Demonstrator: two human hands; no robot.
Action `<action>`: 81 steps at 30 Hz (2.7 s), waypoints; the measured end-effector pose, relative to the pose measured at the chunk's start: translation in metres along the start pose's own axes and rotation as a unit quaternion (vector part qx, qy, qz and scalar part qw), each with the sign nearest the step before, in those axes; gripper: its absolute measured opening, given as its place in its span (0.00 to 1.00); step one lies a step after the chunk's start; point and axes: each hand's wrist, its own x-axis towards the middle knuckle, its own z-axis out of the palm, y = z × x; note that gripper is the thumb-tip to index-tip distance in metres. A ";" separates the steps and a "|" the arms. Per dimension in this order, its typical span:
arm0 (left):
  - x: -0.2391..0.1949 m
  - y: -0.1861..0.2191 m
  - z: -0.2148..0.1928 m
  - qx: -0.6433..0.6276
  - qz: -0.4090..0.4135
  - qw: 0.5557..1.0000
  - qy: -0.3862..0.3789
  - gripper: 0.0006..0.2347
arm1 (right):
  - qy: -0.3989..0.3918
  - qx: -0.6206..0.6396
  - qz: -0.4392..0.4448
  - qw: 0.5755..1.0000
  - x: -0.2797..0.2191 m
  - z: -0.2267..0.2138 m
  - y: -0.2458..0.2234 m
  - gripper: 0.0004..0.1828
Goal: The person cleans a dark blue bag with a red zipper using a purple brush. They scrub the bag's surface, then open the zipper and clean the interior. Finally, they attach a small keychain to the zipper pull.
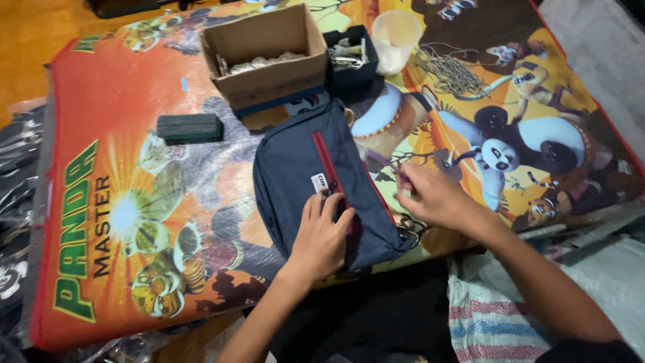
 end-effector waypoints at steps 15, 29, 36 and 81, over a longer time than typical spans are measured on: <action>0.007 0.034 0.031 -0.190 0.067 0.978 0.057 0.11 | -0.105 -0.119 -0.127 0.979 -0.045 0.008 -0.021 0.13; 0.008 0.037 0.024 -0.182 0.055 0.979 0.075 0.05 | -0.154 -0.311 -0.243 0.906 -0.019 0.013 -0.037 0.23; 0.009 0.034 0.031 -0.193 0.071 0.974 0.095 0.11 | -0.143 -0.020 -0.163 0.976 -0.027 0.013 -0.021 0.05; 0.021 0.052 0.033 -0.349 -0.093 0.933 -0.002 0.17 | -0.008 0.100 0.027 0.995 -0.033 0.018 -0.022 0.11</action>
